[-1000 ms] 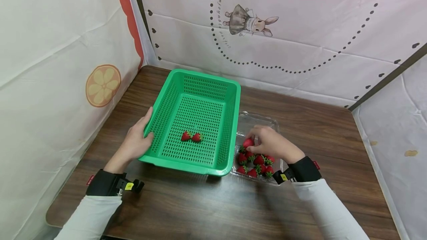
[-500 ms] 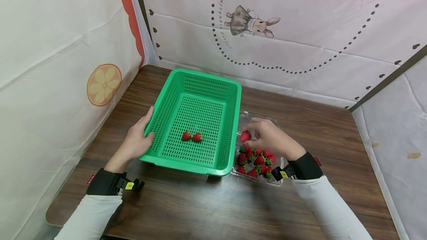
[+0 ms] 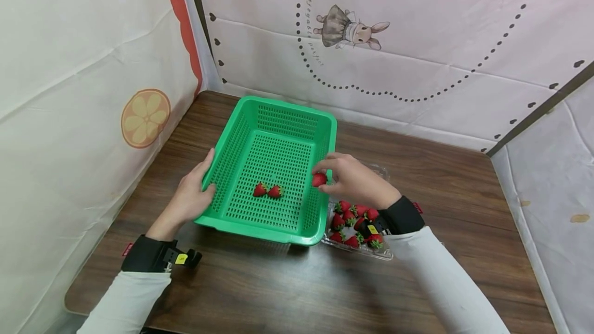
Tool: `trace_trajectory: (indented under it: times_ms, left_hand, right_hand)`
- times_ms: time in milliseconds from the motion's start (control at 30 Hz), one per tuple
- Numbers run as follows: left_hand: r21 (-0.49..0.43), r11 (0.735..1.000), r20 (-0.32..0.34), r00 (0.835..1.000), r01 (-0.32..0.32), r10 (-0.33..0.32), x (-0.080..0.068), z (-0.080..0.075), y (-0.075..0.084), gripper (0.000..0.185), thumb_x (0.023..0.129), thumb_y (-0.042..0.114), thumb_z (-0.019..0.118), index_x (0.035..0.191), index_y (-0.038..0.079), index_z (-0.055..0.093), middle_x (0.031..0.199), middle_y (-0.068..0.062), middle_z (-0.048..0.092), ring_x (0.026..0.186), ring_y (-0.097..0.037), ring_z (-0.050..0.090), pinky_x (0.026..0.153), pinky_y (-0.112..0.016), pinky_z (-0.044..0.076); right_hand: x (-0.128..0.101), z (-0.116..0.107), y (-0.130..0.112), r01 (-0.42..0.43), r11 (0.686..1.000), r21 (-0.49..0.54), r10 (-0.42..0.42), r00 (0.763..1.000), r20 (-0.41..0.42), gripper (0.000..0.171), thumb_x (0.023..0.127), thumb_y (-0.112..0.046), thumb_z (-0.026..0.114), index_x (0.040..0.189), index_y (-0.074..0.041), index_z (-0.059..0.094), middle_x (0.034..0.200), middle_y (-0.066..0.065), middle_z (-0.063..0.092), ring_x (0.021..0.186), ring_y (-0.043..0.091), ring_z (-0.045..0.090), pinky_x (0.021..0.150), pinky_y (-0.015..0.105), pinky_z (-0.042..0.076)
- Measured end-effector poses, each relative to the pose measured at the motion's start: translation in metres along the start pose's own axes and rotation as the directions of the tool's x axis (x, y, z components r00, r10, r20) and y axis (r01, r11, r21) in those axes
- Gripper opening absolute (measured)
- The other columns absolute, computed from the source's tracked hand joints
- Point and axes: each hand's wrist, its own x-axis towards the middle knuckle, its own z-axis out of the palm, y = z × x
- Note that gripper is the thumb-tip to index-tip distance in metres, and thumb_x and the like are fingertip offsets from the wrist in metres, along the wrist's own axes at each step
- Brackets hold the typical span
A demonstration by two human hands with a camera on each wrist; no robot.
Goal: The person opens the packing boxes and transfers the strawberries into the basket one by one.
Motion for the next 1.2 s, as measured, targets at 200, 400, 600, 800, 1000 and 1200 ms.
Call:
trace_trajectory:
  times_ms: [200, 400, 600, 800, 1000, 1200]
  left_hand:
    - [-0.004, 1.0, -0.009, 1.0, 0.013, -0.013, 0.001, 0.002, 0.005, 0.082, 0.095, -0.002, 0.042, 0.155, 0.031, -0.003, 0.159, -0.022, 0.02, 0.122, -0.039, 0.043, 0.093, -0.051, 0.038]
    - [-0.004, 1.0, -0.017, 1.0, 0.019, -0.019, 0.003, 0.004, 0.011, 0.081, 0.095, -0.002, 0.042, 0.155, 0.03, -0.003, 0.158, -0.023, 0.021, 0.124, -0.04, 0.042, 0.094, -0.053, 0.037]
    - [-0.01, 1.0, -0.016, 1.0, 0.023, -0.023, 0.004, 0.006, 0.014, 0.081, 0.095, -0.001, 0.041, 0.155, 0.03, -0.003, 0.159, -0.023, 0.019, 0.128, -0.04, 0.039, 0.095, -0.053, 0.036]
    - [-0.003, 0.999, -0.022, 0.999, 0.033, -0.033, 0.005, 0.008, 0.016, 0.081, 0.095, -0.001, 0.041, 0.155, 0.031, -0.003, 0.159, -0.022, 0.018, 0.124, -0.039, 0.042, 0.092, -0.051, 0.037]
    - [-0.012, 0.999, -0.022, 0.999, 0.046, -0.046, 0.006, 0.01, 0.019, 0.081, 0.095, -0.001, 0.041, 0.155, 0.031, -0.003, 0.16, -0.022, 0.017, 0.118, -0.038, 0.044, 0.089, -0.048, 0.039]
    - [-0.012, 0.999, -0.032, 0.998, 0.05, -0.05, 0.007, 0.012, 0.023, 0.081, 0.094, -0.001, 0.041, 0.155, 0.03, -0.002, 0.159, -0.022, 0.019, 0.118, -0.038, 0.045, 0.087, -0.047, 0.04]
  right_hand:
    - [0.017, -0.001, -0.004, -0.01, 1.0, -0.024, 0.011, 0.999, 0.053, 0.025, 0.091, -0.021, 0.067, 0.115, -0.018, 0.067, 0.111, -0.004, 0.056, 0.1, 0.019, 0.051, 0.081, 0.032, 0.044]
    - [0.034, -0.002, -0.006, 0.033, 0.999, -0.034, -0.03, 0.996, 0.079, 0.026, 0.09, -0.017, 0.068, 0.115, -0.012, 0.069, 0.112, 0.002, 0.06, 0.1, 0.021, 0.054, 0.08, 0.03, 0.045]
    - [0.051, -0.002, -0.003, 0.1, 0.992, -0.071, -0.095, 0.992, 0.079, 0.023, 0.088, -0.016, 0.07, 0.11, -0.01, 0.07, 0.106, 0.004, 0.064, 0.094, 0.021, 0.054, 0.077, 0.03, 0.044]
    - [0.069, 0.001, 0.001, 0.102, 0.992, -0.076, -0.092, 0.988, 0.125, 0.016, 0.087, -0.018, 0.071, 0.101, -0.013, 0.069, 0.104, 0.002, 0.065, 0.102, 0.022, 0.057, 0.097, 0.04, 0.04]
    - [0.084, 0.006, 0.005, 0.075, 0.994, -0.084, -0.059, 0.982, 0.18, 0.017, 0.088, -0.02, 0.071, 0.103, -0.013, 0.067, 0.1, 0.0, 0.069, 0.098, 0.019, 0.061, 0.106, 0.041, 0.036]
    - [0.095, 0.009, 0.006, 0.066, 0.996, -0.052, -0.052, 0.973, 0.226, 0.016, 0.088, -0.019, 0.071, 0.101, -0.013, 0.067, 0.099, 0.0, 0.069, 0.096, 0.017, 0.062, 0.09, 0.034, 0.046]
